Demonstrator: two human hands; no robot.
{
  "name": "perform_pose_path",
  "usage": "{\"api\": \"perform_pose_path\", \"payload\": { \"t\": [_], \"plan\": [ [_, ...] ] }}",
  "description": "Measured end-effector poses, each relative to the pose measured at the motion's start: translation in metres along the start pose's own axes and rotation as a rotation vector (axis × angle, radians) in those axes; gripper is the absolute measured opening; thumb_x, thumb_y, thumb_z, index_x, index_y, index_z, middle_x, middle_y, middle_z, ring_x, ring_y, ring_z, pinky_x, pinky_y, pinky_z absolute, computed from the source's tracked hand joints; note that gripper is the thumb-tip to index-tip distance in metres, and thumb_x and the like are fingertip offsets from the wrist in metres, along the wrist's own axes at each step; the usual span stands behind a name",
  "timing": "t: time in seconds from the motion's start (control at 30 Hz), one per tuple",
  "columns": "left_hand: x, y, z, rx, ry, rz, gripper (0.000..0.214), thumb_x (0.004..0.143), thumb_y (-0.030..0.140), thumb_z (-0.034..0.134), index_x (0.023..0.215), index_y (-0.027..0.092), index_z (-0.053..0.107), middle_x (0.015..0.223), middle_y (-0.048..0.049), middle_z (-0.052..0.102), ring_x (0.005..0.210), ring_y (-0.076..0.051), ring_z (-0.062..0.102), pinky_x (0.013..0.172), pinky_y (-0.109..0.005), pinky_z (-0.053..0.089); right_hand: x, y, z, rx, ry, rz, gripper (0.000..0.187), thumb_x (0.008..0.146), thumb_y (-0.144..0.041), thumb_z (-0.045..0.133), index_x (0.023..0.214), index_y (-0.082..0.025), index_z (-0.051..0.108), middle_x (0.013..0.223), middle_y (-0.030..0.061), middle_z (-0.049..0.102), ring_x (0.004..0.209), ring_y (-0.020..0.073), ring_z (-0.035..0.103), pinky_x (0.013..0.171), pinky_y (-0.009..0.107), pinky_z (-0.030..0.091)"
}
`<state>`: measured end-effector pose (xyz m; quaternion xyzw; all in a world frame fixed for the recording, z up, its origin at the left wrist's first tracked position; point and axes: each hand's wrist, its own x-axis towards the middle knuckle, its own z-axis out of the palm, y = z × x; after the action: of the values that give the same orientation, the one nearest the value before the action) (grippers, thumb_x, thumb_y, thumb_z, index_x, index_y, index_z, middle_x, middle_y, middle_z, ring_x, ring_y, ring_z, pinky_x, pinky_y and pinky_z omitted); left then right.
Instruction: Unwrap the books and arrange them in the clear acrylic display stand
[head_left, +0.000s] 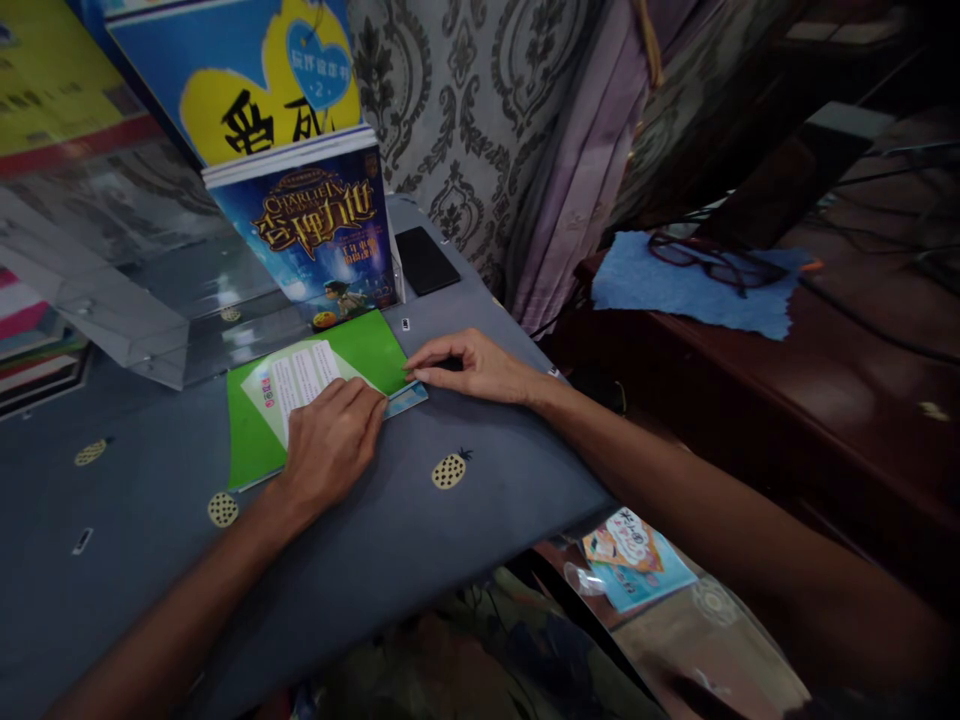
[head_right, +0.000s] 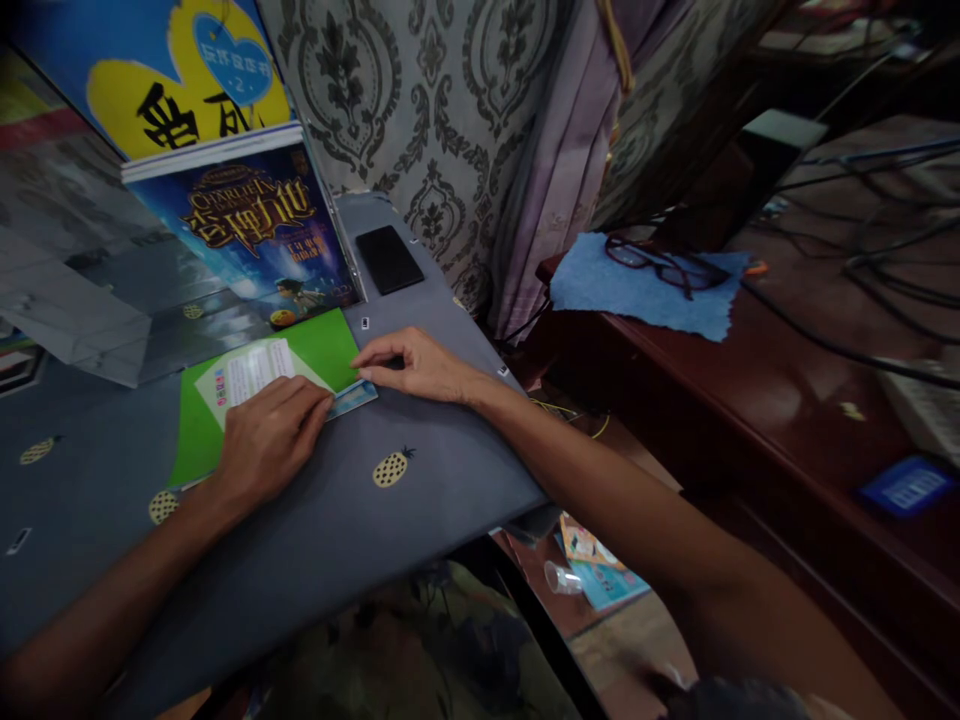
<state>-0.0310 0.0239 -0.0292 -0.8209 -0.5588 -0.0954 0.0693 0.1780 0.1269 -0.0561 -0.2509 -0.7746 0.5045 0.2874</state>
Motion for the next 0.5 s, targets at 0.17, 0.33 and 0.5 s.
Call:
{"api": "perform_pose_path", "payload": {
  "t": [0.17, 0.33, 0.5],
  "plan": [
    [-0.0001, 0.0004, -0.0008, -0.004, -0.014, -0.007, 0.032, 0.103, 0.028, 0.041, 0.088, 0.018, 0.067, 0.088, -0.0070, 0.068, 0.088, -0.023, 0.063, 0.062, -0.032, 0.044, 0.0002, 0.0009, -0.0002, -0.014, 0.006, -0.016, 0.027, 0.083, -0.036, 0.070, 0.101, -0.017, 0.074, 0.097, 0.0051, 0.078, 0.089, 0.0182, 0.071, 0.087, 0.034, 0.055],
    [-0.0001, 0.0003, -0.0011, -0.013, -0.018, 0.003, 0.031, 0.102, 0.026, 0.041, 0.087, 0.017, 0.067, 0.088, -0.0075, 0.068, 0.088, -0.024, 0.062, 0.064, -0.033, 0.045, -0.0001, 0.0008, -0.0011, 0.001, 0.002, -0.027, 0.028, 0.082, -0.037, 0.071, 0.100, -0.016, 0.075, 0.096, 0.0055, 0.078, 0.089, 0.0181, 0.071, 0.087, 0.034, 0.055],
    [-0.0009, -0.0008, 0.0008, -0.003, 0.001, 0.030, 0.030, 0.102, 0.026, 0.042, 0.088, 0.017, 0.067, 0.088, -0.0070, 0.069, 0.088, -0.024, 0.062, 0.064, -0.033, 0.044, -0.0012, -0.0022, -0.0023, -0.030, -0.009, -0.029, 0.025, 0.084, -0.035, 0.069, 0.099, -0.016, 0.076, 0.098, 0.0054, 0.078, 0.091, 0.0184, 0.071, 0.088, 0.033, 0.054]
  ]
}}
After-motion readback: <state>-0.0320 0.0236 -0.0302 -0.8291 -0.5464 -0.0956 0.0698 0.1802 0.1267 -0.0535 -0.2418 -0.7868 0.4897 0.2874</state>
